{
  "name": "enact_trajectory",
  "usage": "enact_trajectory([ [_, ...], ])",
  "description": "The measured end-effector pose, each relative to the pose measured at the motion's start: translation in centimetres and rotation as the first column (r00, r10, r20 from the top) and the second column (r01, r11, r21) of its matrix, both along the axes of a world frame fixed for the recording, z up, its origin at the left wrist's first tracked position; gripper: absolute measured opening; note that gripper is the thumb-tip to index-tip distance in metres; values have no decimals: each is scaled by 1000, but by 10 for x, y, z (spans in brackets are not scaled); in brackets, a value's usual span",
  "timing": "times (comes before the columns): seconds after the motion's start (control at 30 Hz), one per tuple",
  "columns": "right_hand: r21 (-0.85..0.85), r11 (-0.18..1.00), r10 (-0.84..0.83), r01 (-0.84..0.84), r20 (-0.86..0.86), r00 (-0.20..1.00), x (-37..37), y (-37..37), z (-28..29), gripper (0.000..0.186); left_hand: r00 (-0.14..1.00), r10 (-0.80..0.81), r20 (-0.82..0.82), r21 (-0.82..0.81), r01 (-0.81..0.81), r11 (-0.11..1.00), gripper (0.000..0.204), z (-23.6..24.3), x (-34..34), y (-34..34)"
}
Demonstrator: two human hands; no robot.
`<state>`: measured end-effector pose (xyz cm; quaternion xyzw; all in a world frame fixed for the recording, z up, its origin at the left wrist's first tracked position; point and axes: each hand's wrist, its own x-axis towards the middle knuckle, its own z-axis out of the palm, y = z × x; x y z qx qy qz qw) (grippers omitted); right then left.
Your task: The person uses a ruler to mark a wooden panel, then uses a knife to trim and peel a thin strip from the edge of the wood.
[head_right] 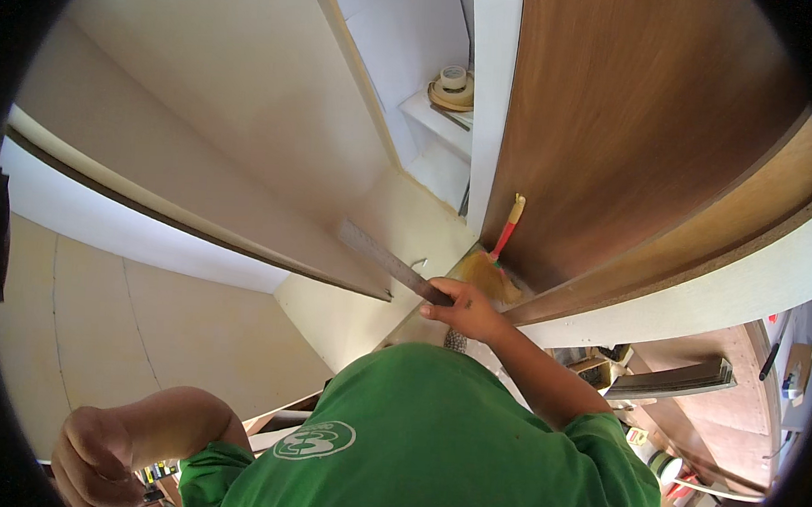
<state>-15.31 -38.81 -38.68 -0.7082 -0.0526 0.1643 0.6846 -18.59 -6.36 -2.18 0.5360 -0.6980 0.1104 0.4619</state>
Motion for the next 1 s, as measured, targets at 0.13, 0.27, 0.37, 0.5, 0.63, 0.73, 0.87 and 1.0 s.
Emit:
enact_trajectory([
  [0.13, 41, 999, 16, -16, -17, 1000, 2, -4, -5, 30, 999, 35, -20, 26, -35, 999, 49, 6, -8, 3],
  [0.27, 27, 1000, 1, -2, 20, 1000, 2, -6, -15, 27, 998, 49, 26, 97, -52, 994, 49, 17, -8, 5],
  [0.37, 16, 1000, 16, -16, -5, 1000, 4, -7, -10, 27, 998, 63, -26, 214, -56, 975, 49, 32, -6, 8],
  [0.5, 2, 999, 46, -46, 35, 998, 8, -5, 0, 28, 986, 139, 89, 83, -146, 986, 44, 21, -12, -2],
  [0.63, 9, 999, 49, -49, 38, 998, 11, -2, -7, 28, 995, 34, 94, 63, -40, 997, 34, 22, 2, -10],
  [0.73, 37, 999, 31, -32, 21, 999, 12, 2, -8, 29, 994, 71, 80, 8, -72, 997, 36, 16, 7, -6],
  [0.87, 16, 998, 53, -53, 18, 998, 16, 4, -14, 31, 971, 1, -238, -361, -90, 928, 19, -55, 10, 16],
  [1.0, 7, 1000, -17, 17, -34, 999, 14, 2, -19, 35, 868, -394, -302, -312, 300, 901, 63, -49, 70, -110],
])
